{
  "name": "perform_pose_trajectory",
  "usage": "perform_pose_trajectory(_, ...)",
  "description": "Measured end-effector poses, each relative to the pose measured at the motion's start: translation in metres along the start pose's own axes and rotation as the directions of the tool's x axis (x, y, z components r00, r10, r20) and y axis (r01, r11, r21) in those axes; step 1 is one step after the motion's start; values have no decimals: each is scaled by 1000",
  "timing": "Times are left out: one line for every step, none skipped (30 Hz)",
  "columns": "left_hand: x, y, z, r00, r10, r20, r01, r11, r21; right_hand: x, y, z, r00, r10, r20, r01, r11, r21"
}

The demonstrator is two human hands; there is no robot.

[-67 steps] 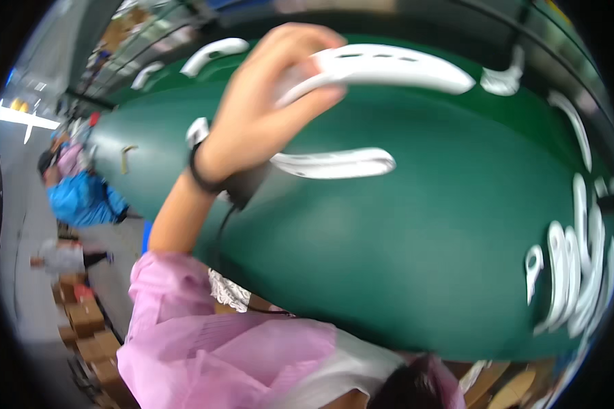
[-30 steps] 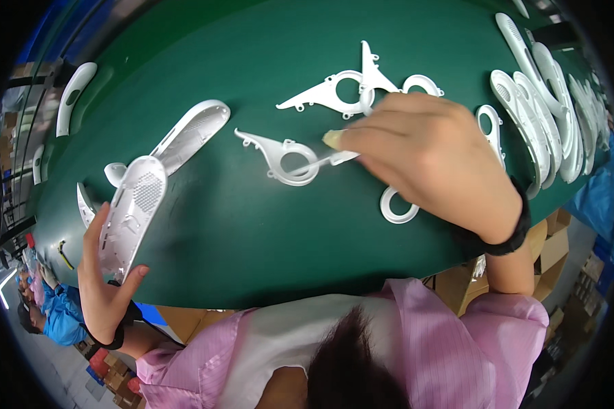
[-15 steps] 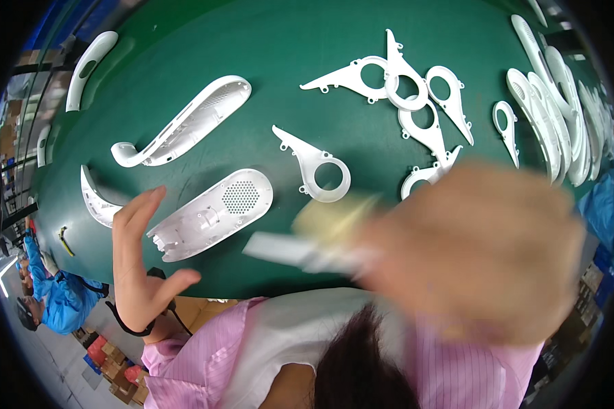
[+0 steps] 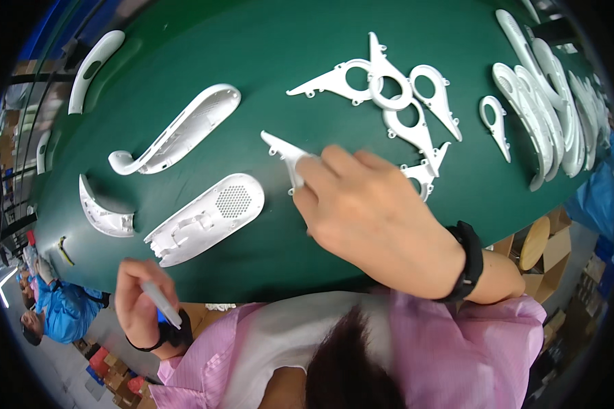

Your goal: Manual assembly of white plastic shell components on an industrial assembly line.

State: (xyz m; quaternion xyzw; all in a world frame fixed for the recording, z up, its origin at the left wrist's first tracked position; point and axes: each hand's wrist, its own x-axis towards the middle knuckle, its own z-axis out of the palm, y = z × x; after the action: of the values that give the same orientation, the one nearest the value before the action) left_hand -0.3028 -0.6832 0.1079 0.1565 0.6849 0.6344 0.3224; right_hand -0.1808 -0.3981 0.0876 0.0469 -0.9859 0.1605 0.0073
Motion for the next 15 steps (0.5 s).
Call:
perform_pose_trajectory(2, -3, -3, 999, 12, 39, -5, 985, -172, -7, 5, 5, 998, -68, -4, 68, 996, -56)
perform_pose_trajectory(3, -2, -9, 993, -16, 120, 56, 940, -337, -12, 9, 0, 998, -60, 0, 60, 995, -76)
perform_pose_trajectory(-7, 9, -20, 985, -34, 170, 111, 876, -470, -13, 7, -7, 991, -136, -11, 136, 990, -33)
perform_pose_trajectory(2, 5, -29, 957, -57, 284, 176, 893, -414, -19, 9, -11, 985, -171, -1, 171, 985, -12)
perform_pose_trajectory(6, -2, -24, 953, -45, 300, 177, 885, -429, -23, 11, -15, 987, -158, 11, 158, 987, -31)
perform_pose_trajectory(12, 1, -16, 969, -29, 244, 136, 892, -432, -24, 11, -19, 979, -147, -143, 143, 989, -38)
perform_pose_trajectory(16, 2, -11, 982, -13, 186, 94, 898, -431, -24, 10, -24, 946, -136, -296, 130, 991, -42)
perform_pose_trajectory(17, -1, -12, 982, -35, 187, 107, 915, -389, -21, 10, -26, 936, -163, -311, 167, 986, -15)
perform_pose_trajectory(19, 0, -6, 980, -27, 195, 103, 915, -391, -18, 7, -22, 936, -160, -313, 160, 987, -25)
perform_pose_trajectory(22, 2, 3, 981, -67, 183, 133, 917, -376, -15, 4, -11, 956, -151, -250, 150, 988, -23)
perform_pose_trajectory(25, 8, 10, 977, -107, 183, 168, 919, -356, -14, 1, -5, 973, -128, -190, 125, 992, -24)
perform_pose_trajectory(24, 13, 9, 973, -136, 188, 192, 927, -323, -10, -1, 2, 981, -155, -113, 145, 985, -91)
perform_pose_trajectory(22, 17, 10, 973, -130, 191, 186, 930, -316, -10, 0, 4, 980, -153, -124, 142, 985, -94)
perform_pose_trajectory(20, 21, 11, 978, -138, 154, 178, 938, -296, -11, 1, 6, 977, -183, -109, 172, 980, -100)
perform_pose_trajectory(17, 25, 12, 983, -144, 116, 171, 946, -276, -11, 2, 5, 973, -212, -94, 202, 974, -106)
